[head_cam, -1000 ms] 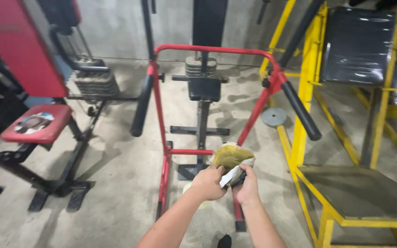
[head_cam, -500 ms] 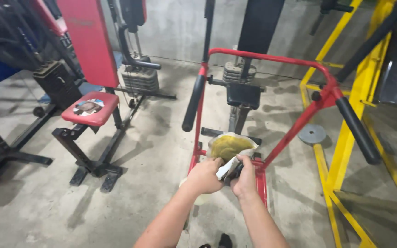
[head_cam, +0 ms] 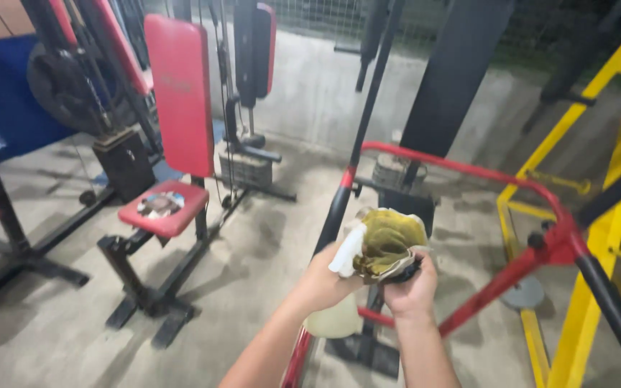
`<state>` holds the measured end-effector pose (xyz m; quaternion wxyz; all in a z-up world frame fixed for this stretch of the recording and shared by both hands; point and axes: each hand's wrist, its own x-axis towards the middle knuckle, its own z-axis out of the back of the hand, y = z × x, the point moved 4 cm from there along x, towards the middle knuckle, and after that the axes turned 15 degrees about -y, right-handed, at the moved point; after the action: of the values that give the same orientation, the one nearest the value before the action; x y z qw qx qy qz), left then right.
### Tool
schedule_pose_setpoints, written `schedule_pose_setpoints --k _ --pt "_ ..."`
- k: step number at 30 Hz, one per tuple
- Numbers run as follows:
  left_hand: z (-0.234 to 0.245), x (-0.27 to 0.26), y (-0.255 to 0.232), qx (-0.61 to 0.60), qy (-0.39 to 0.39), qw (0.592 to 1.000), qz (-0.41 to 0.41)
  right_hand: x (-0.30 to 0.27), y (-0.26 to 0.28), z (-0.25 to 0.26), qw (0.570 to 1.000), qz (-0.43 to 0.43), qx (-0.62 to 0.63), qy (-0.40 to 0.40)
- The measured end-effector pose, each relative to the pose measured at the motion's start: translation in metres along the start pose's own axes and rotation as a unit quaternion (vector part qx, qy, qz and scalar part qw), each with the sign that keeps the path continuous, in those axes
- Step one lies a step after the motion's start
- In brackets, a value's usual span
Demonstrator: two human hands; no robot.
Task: Wiping down various gym machines using a spray bottle and a cloth.
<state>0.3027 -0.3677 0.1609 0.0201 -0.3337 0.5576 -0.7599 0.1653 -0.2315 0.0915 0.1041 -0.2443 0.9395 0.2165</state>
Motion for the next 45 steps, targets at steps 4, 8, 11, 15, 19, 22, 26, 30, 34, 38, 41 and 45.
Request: schedule_pose_setpoints --k 4,8,11,15,19,22,26,30,34,38,41,45 --pt "0.009 0.078 -0.015 0.073 -0.149 0.958 -0.235 0.043 0.017 -0.069 0.999 -0.007 -0.042 -0.007" --pt "0.009 0.153 0.000 0.082 -0.250 0.963 -0.054 0.156 0.034 -0.087 0.996 0.010 -0.071 -0.057" --pt "-0.008 0.185 0.036 0.176 -0.308 0.934 -0.042 0.231 0.032 -0.099 0.991 0.073 -0.097 -0.058" --pt "-0.027 0.207 0.087 0.187 -0.358 0.914 -0.029 0.253 0.024 -0.167 0.904 0.345 -0.249 -0.040" --pt "-0.032 0.231 0.094 0.244 -0.384 0.890 -0.028 0.253 0.015 -0.237 0.717 0.539 -0.436 0.071" --pt "-0.031 0.244 0.090 0.243 -0.365 0.898 -0.043 0.218 0.007 -0.280 0.499 0.730 -0.438 0.158" --pt "-0.042 0.248 0.104 0.242 -0.343 0.907 0.025 0.232 0.022 -0.293 0.372 0.763 -0.510 0.141" --pt "-0.071 0.237 0.119 0.244 -0.319 0.903 -0.153 0.207 0.053 -0.352 0.337 0.771 -0.511 0.177" --pt "-0.108 0.244 0.193 0.321 -0.319 0.839 -0.302 0.199 0.092 -0.440 0.282 0.824 -0.463 0.167" --pt "-0.109 0.246 0.188 0.315 -0.249 0.861 -0.310 0.189 0.122 -0.500 0.262 0.845 -0.440 0.152" --pt "-0.084 0.252 0.133 0.245 -0.239 0.928 -0.147 0.184 0.116 -0.494 0.242 0.848 -0.450 0.138" --pt "-0.071 0.258 0.114 0.154 -0.236 0.957 0.069 0.185 0.082 -0.433 0.207 0.815 -0.526 0.126"
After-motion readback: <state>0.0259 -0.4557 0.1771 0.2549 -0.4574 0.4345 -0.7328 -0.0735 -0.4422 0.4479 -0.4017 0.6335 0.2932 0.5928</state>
